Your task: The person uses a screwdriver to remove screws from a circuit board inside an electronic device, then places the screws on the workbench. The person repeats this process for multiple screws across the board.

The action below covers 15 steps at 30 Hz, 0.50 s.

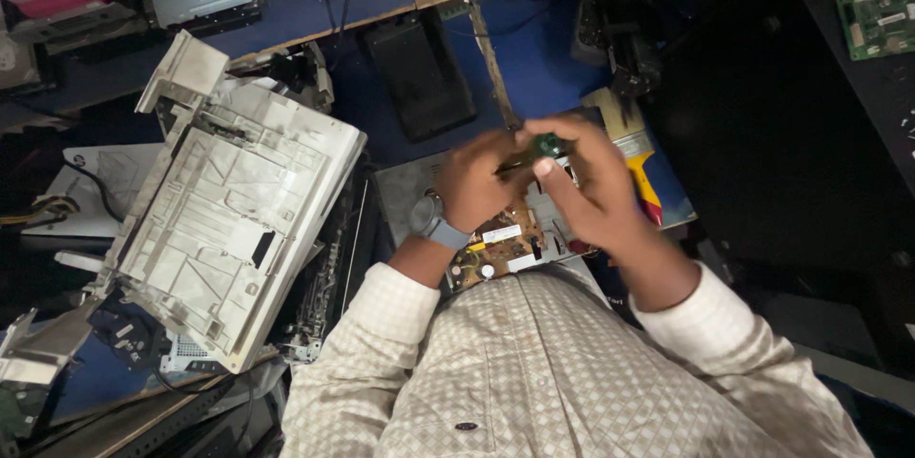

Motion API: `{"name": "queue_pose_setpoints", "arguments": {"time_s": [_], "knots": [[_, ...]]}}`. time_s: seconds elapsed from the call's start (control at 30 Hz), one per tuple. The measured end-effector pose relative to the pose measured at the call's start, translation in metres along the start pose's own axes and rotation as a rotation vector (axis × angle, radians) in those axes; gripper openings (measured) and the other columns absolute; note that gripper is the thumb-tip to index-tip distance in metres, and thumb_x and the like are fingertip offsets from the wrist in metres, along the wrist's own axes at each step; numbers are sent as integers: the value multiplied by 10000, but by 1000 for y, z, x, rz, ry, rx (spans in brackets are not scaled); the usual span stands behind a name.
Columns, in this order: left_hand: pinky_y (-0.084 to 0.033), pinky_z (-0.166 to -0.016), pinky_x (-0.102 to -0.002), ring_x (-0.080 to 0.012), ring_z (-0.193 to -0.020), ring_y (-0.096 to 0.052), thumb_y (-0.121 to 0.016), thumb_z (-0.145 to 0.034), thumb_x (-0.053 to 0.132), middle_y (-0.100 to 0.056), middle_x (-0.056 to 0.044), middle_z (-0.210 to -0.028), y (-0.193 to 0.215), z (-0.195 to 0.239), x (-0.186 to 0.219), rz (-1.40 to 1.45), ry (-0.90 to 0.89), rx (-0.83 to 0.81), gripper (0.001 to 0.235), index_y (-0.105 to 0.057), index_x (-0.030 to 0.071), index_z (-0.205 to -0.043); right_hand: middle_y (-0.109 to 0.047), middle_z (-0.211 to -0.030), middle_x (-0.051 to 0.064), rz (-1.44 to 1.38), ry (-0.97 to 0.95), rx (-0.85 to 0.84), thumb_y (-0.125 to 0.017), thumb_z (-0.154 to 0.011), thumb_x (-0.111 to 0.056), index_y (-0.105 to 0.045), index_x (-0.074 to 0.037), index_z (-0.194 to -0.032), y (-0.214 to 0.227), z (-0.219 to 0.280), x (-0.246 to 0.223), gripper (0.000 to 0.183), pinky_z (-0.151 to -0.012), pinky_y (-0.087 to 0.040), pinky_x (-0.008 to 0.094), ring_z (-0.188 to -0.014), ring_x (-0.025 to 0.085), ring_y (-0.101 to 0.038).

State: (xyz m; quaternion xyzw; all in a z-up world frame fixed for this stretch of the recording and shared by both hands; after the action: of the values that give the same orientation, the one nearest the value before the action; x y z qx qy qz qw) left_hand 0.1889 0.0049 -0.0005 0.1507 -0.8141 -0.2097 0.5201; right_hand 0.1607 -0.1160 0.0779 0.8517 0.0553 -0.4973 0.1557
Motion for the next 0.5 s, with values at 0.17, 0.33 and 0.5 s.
{"name": "queue_pose_setpoints", "arguments": {"time_s": [0.17,0.33,0.5], "knots": [[-492,-568,-427,-294,-644,-659,-841,-773,264,-642,-85,-760,3,2,17,-99,-62,67,229,-689,101,-822,-608,-1000,86,35,-7,241,-441,-1166,-169,-547,4,-1057,-5,9,22,230,-766,-476,273,-834,142,-544],[-488,-583,-425,-295,-674,-631,-796,-829,287,-627,-94,-787,12,10,42,-265,-310,97,242,-665,84,-812,-570,-829,84,43,145,408,-430,-1152,-190,-487,-4,-927,-3,7,23,297,-637,-456,266,-667,128,-510],[-509,-630,-410,-259,-709,-636,-776,-816,265,-595,-68,-748,13,20,48,-428,-424,115,216,-645,99,-772,-487,-718,55,-189,129,346,-466,-1143,-206,-451,-21,-867,-10,3,39,332,-529,-397,277,-568,113,-435]]}}
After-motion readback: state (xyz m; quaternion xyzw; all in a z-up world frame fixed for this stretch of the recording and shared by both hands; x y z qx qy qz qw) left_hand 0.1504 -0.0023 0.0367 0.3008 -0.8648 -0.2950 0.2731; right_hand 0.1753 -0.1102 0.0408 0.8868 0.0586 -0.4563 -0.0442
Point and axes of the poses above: each hand's wrist, its own z-axis away from the middle knuckle, its own y-axis out of the back of the hand, x = y × z, the point moved 10 cm from there along -z, towards the middle knuckle
